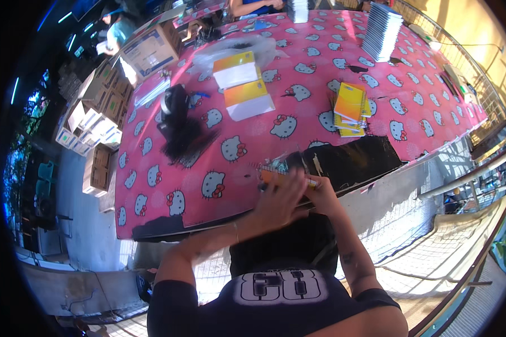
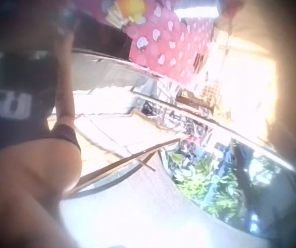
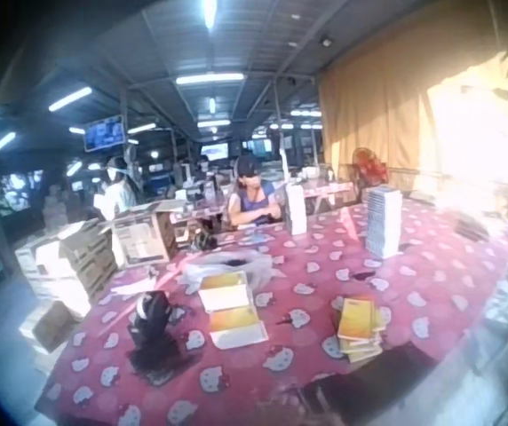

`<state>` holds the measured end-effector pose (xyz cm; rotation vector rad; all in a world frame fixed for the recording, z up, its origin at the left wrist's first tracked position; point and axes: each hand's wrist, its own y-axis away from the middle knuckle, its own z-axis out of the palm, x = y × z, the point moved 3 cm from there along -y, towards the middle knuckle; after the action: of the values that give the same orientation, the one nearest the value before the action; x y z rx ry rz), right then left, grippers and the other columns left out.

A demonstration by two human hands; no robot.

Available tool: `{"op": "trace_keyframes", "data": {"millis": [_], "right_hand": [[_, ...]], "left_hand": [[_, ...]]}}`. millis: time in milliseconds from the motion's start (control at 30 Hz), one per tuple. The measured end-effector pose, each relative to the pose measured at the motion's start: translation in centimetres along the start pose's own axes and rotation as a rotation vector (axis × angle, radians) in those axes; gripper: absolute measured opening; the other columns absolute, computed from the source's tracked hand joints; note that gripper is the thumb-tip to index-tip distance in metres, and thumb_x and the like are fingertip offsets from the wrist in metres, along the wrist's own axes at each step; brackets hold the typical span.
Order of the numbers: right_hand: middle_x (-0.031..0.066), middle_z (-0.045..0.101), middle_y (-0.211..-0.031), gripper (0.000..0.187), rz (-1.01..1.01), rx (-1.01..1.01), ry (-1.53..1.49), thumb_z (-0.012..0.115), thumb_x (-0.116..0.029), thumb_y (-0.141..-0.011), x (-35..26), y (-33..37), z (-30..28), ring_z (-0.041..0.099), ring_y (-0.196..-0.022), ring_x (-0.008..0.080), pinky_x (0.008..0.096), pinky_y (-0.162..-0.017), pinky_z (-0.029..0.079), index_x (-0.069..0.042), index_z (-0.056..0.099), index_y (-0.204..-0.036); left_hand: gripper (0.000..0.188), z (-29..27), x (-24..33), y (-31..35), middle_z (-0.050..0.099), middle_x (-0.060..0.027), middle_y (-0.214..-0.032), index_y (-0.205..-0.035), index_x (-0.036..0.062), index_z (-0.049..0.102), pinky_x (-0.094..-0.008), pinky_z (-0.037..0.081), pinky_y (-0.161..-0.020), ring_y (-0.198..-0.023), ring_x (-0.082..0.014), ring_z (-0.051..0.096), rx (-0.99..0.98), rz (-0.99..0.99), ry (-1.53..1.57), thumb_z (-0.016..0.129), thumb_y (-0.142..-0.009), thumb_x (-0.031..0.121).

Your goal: The person organizes and stacks small yellow notepads by hand, placing a metal coil into the punched holes of the paper stacks one by one.

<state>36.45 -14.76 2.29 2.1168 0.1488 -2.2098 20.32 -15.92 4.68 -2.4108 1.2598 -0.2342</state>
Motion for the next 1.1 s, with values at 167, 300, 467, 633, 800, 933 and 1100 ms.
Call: {"op": "trace_keyframes", "data": {"millis": [167,300,467,633,800,933,1100], "right_hand": [[0.0113,0.075,-0.088,0.018,-0.056,0.02,0.169,0.067,-0.004,-0.091,0.2,-0.3,-0.1,0.064,-0.086,0.0068,0.0299,-0.075,0.054,0.0,0.071,-0.108],[0.0124,0.074,-0.085,0.022,-0.095,0.028,0.161,0.07,-0.008,-0.091,0.2,-0.2,-0.1,0.068,-0.084,0.0116,0.0313,-0.076,0.054,0.0,0.07,-0.111],[0.0143,0.073,-0.101,0.03,-0.157,0.018,0.386,0.074,-0.01,-0.088,-3.9,0.5,-0.8,0.071,-0.093,0.0178,0.0316,-0.081,0.054,0.001,0.069,-0.116],[0.0119,0.071,-0.108,0.025,-0.108,-0.042,0.109,0.07,0.002,-0.089,-5.0,1.7,-3.8,0.07,-0.103,0.0173,0.0313,-0.092,0.056,0.004,0.07,-0.114],[0.0102,0.073,-0.094,0.016,-0.08,-0.005,0.219,0.069,-0.001,-0.092,-5.8,1.0,-4.5,0.071,-0.092,0.0148,0.029,-0.085,0.058,0.004,0.073,-0.106],[0.0094,0.074,-0.095,0.013,-0.066,-0.095,0.269,0.071,-0.003,-0.092,-6.1,0.5,-4.9,0.07,-0.089,0.0127,0.0283,-0.083,0.058,0.004,0.074,-0.103],[0.0081,0.073,-0.094,0.014,-0.045,-0.134,0.319,0.073,-0.004,-0.091,-6.2,0.1,-5.1,0.069,-0.089,0.0109,0.028,-0.081,0.057,0.003,0.074,-0.102]], "left_hand": [[0.077,-2.2,-1.5,-4.0,0.033,-0.0228,-0.159,-0.15,-0.0047,0.035,-0.0602,0.019,-0.117,-0.149,-0.0348,0.03,0.008,-0.005,-0.004,0.045,-0.1,0.053],[0.066,-2.8,-0.3,-3.0,0.043,-0.0207,-0.152,-0.145,-0.004,0.043,-0.0614,0.019,-0.116,-0.144,-0.0338,0.039,0.074,-0.035,0.131,0.049,-0.101,0.045],[0.027,-2.7,-2.7,-4.4,0.069,-0.0039,-0.113,-0.116,0.0103,0.067,-0.0604,0.016,-0.118,-0.111,-0.0206,0.064,0.062,-0.079,0.33,0.065,-0.095,0.026],[0.021,-3.1,-2.4,-4.3,0.069,-0.0012,-0.105,-0.11,0.0115,0.067,-0.0566,0.025,-0.116,-0.102,-0.0208,0.065,0.154,-0.107,0.425,0.069,-0.092,0.023],[0.019,-4.4,-2.3,-4.9,0.068,-0.0014,-0.101,-0.107,0.0101,0.066,-0.0526,0.035,-0.109,-0.096,-0.0215,0.065,0.215,-0.166,0.435,0.07,-0.09,0.018],[0.017,-3.8,-2.4,-4.5,0.068,-0.0014,-0.1,-0.107,0.0098,0.067,-0.0509,0.037,-0.106,-0.095,-0.022,0.065,0.156,-0.077,0.463,0.068,-0.092,0.017],[0.016,-3.6,-2.5,-4.2,0.069,-0.002,-0.099,-0.106,0.0098,0.067,-0.0474,0.04,-0.101,-0.094,-0.0228,0.064,0.18,-0.069,0.462,0.069,-0.09,0.015]]}}
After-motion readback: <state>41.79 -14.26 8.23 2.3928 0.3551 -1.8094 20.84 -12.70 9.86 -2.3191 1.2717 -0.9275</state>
